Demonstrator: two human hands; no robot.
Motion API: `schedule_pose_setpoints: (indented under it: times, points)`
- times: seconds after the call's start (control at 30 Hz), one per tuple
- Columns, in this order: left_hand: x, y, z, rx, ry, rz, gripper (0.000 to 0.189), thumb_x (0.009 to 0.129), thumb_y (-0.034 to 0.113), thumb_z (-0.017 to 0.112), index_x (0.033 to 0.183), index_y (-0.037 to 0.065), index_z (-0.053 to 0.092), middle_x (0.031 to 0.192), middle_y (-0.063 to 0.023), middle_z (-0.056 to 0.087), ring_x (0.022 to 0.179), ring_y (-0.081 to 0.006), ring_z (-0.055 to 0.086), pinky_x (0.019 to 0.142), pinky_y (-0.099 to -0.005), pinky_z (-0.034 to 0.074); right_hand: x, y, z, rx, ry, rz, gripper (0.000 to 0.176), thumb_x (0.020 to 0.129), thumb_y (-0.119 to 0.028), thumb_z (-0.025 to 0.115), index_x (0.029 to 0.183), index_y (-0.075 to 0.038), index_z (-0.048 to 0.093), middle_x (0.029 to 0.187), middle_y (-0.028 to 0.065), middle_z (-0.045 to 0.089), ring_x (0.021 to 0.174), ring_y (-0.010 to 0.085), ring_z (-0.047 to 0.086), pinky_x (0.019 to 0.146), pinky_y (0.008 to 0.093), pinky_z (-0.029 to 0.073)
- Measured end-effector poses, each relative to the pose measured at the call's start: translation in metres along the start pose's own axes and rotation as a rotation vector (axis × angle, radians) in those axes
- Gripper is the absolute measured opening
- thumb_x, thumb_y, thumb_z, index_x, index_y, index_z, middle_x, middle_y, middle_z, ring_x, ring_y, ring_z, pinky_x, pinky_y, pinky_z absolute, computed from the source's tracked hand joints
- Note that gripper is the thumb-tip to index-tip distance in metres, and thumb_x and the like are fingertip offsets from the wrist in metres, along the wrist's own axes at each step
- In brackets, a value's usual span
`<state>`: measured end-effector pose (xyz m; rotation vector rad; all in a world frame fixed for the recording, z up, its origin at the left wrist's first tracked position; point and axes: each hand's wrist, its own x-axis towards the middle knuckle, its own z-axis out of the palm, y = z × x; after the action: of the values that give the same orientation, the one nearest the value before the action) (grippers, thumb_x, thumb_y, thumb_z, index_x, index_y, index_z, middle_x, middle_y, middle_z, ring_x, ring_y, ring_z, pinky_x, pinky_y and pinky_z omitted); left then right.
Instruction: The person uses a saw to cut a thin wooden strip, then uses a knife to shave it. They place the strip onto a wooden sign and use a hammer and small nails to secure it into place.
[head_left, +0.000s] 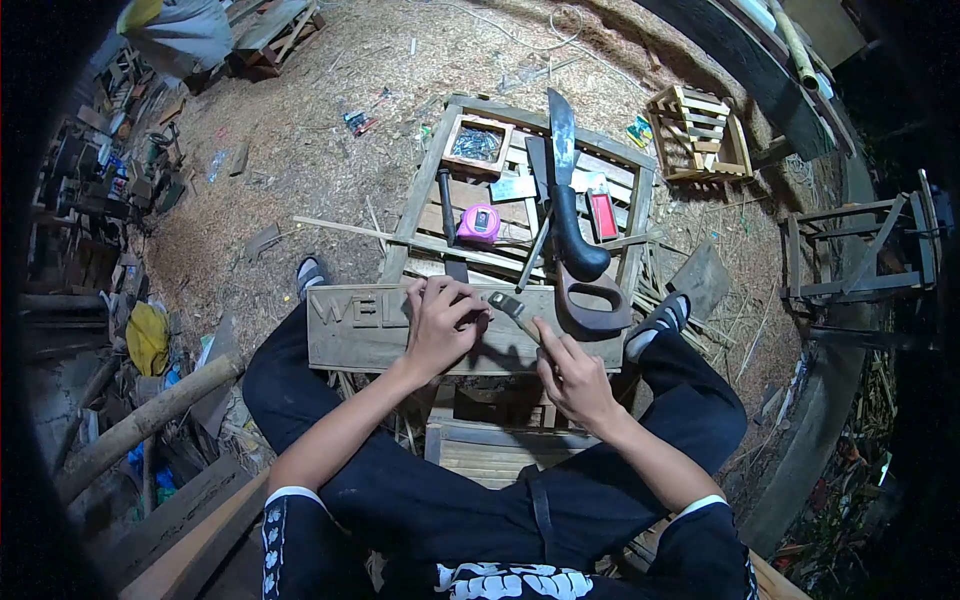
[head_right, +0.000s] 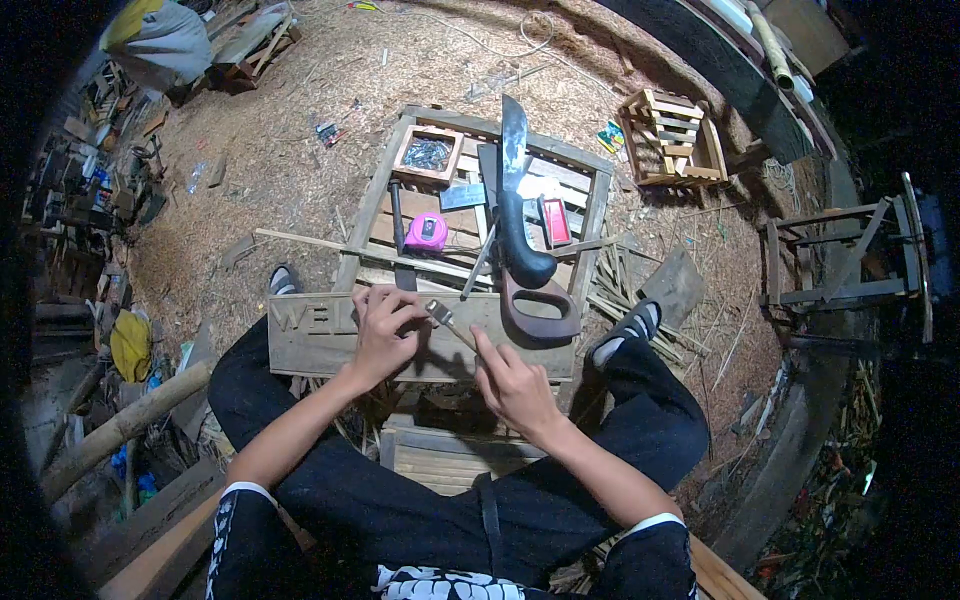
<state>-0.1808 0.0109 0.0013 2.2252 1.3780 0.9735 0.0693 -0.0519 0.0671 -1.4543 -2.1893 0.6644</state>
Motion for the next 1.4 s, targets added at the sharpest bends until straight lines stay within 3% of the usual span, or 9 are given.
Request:
schedule_pose_setpoints:
  times: [0.13, 0.3, 0.4, 0.8, 1.17, 1.4]
  points:
    - [-0.001, 0.0, 0.002, -0.012, 0.011, -0.001, 0.02, 0.075, 0.02, 0.086, 0.093, 0.015, 0.078, 0.105, 0.0007, 0.069, 0.114, -0.0228, 0.057, 0.101, -0.047, 0.03, 0.002, 0.0, -0.004, 0.047, 0.052, 0.014, 0.061, 0.098, -0.01, 0.069, 0.156, -0.011, 0.052, 0.089, 0.0163, 0.061, 0.068, 0.039, 0.066, 0.06, 0.0501, 0.055]
    - [0.002, 0.001, -0.004, -0.015, -0.052, -0.042, 0.048, 0.073, 0.032, 0.089, 0.116, 0.015, 0.076, 0.109, -0.0035, 0.068, 0.114, -0.025, 0.056, 0.104, -0.0473, 0.029, 0.004, -0.003, -0.01, 0.078, 0.025, 0.049, 0.058, 0.099, -0.006, 0.066, 0.155, -0.009, 0.052, 0.087, 0.0182, 0.058, 0.07, 0.0378, 0.062, 0.064, 0.0478, 0.05]
    - [0.006, 0.008, -0.009, -0.024, -0.025, -0.067, 0.06, 0.069, 0.03, 0.089, 0.125, 0.015, 0.074, 0.108, -0.0019, 0.069, 0.113, -0.0244, 0.056, 0.105, -0.045, 0.029, 0.004, -0.002, -0.009, 0.09, 0.026, 0.048, 0.057, 0.1, -0.006, 0.066, 0.155, -0.008, 0.053, 0.086, 0.0183, 0.058, 0.07, 0.0377, 0.062, 0.064, 0.0472, 0.05]
    - [0.0, 0.006, -0.003, 0.067, -0.056, -0.054, 0.045, 0.077, 0.034, 0.087, 0.116, 0.013, 0.077, 0.114, -0.0071, 0.065, 0.115, -0.0278, 0.052, 0.105, -0.0478, 0.03, 0.003, 0.003, -0.002, 0.078, 0.019, 0.024, 0.059, 0.1, -0.012, 0.068, 0.156, -0.012, 0.052, 0.089, 0.017, 0.061, 0.071, 0.04, 0.066, 0.063, 0.0499, 0.054]
    - [0.004, 0.006, -0.003, 0.075, -0.027, -0.063, 0.041, 0.073, 0.03, 0.09, 0.109, 0.016, 0.078, 0.114, -0.0059, 0.065, 0.118, -0.0269, 0.054, 0.105, -0.0458, 0.031, 0.002, 0.004, 0.0, 0.064, -0.03, 0.034, 0.06, 0.099, -0.013, 0.068, 0.157, -0.013, 0.051, 0.089, 0.0184, 0.061, 0.073, 0.0406, 0.066, 0.064, 0.0509, 0.054]
    - [0.003, 0.007, -0.005, 0.07, -0.039, -0.067, 0.041, 0.073, 0.032, 0.089, 0.109, 0.015, 0.078, 0.115, -0.0066, 0.065, 0.118, -0.0279, 0.054, 0.106, -0.048, 0.03, 0.003, -0.001, 0.0, 0.054, 0.006, -0.013, 0.059, 0.098, -0.012, 0.07, 0.154, -0.013, 0.055, 0.087, 0.016, 0.062, 0.067, 0.0382, 0.066, 0.06, 0.0494, 0.054]
